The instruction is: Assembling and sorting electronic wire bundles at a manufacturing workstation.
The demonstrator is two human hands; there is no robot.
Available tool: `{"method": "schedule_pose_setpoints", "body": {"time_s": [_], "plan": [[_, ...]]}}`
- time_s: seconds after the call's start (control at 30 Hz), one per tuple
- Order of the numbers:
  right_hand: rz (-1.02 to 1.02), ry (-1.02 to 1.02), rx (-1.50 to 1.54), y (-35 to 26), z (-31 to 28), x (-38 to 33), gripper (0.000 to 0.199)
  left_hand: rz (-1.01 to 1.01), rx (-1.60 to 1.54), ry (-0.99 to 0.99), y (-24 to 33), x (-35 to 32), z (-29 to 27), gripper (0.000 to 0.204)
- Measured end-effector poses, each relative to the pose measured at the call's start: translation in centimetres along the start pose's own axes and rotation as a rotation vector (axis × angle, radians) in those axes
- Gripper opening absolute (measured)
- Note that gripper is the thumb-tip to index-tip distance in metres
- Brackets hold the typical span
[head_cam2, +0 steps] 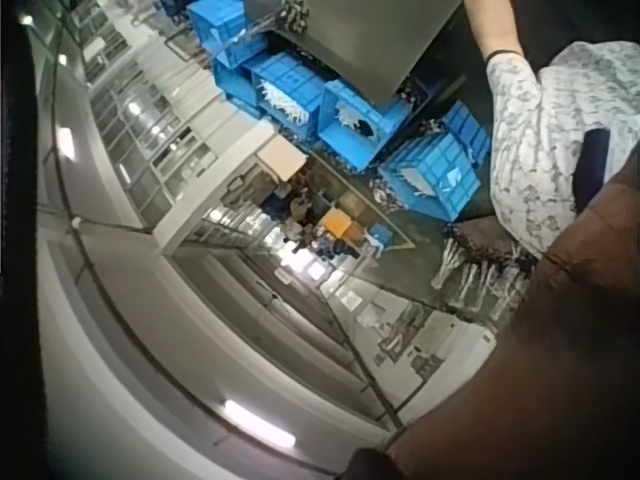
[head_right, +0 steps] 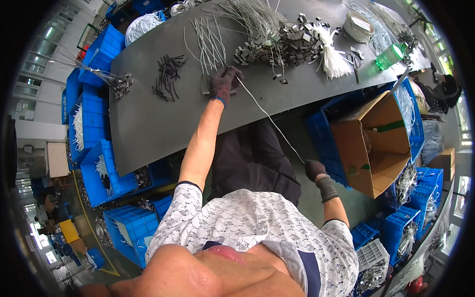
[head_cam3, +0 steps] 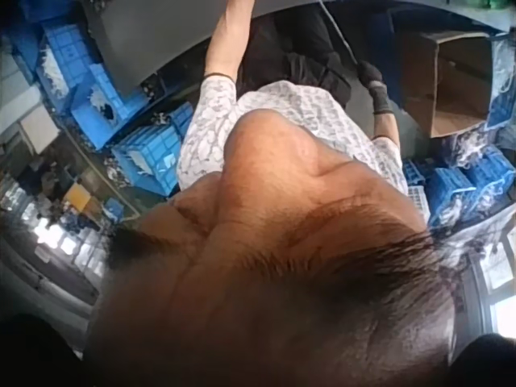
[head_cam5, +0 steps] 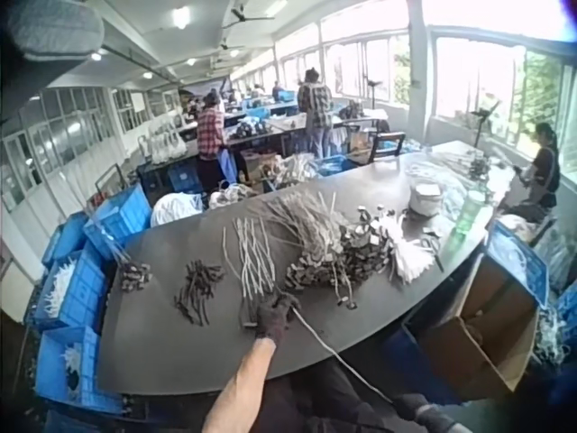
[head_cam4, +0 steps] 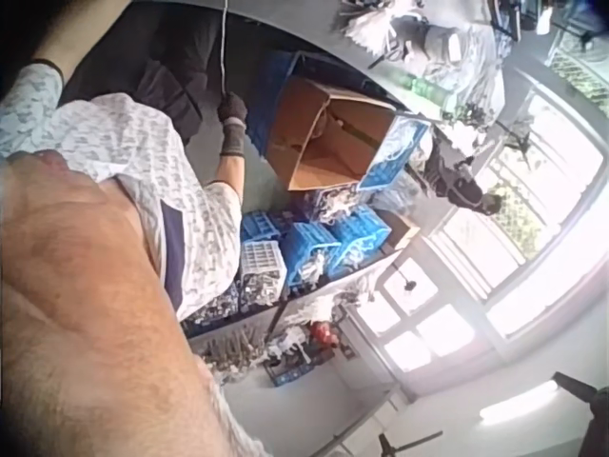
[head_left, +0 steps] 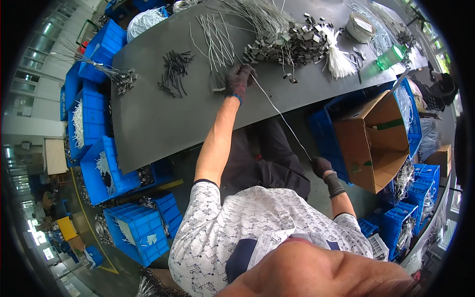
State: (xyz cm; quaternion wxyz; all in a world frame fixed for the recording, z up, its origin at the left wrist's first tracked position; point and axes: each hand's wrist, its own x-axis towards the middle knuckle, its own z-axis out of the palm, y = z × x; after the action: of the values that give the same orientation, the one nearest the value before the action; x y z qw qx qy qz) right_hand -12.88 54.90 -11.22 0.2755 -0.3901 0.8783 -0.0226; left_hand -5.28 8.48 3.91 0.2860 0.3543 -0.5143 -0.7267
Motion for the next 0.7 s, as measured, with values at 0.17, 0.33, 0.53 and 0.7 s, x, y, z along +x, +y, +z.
{"method": "schedule_pose_setpoints", "body": {"time_s": [0.17, 0.33, 0.53, 0.7], "plan": [[-0.345, 0.39, 0.843, -14.6, -9.4, 5.3, 0.036, 0.036, 0.0, -0.087, -5.2, -1.8, 0.3, 0.018], [-0.113, 0.427, 1.348, -21.3, -13.7, 13.2, 0.047, -0.008, -0.003, -0.144, -8.4, -6.6, 3.0, 0.018], [-0.061, 0.248, 1.522, -26.7, -15.6, 17.8, 0.046, -0.061, -0.007, -0.103, -7.2, -3.0, 0.4, 0.02], [-0.192, 0.623, 1.102, -26.4, -17.5, 19.4, 0.044, -0.21, 0.174, -0.059, -3.9, 3.6, -5.1, 0.028]]}}
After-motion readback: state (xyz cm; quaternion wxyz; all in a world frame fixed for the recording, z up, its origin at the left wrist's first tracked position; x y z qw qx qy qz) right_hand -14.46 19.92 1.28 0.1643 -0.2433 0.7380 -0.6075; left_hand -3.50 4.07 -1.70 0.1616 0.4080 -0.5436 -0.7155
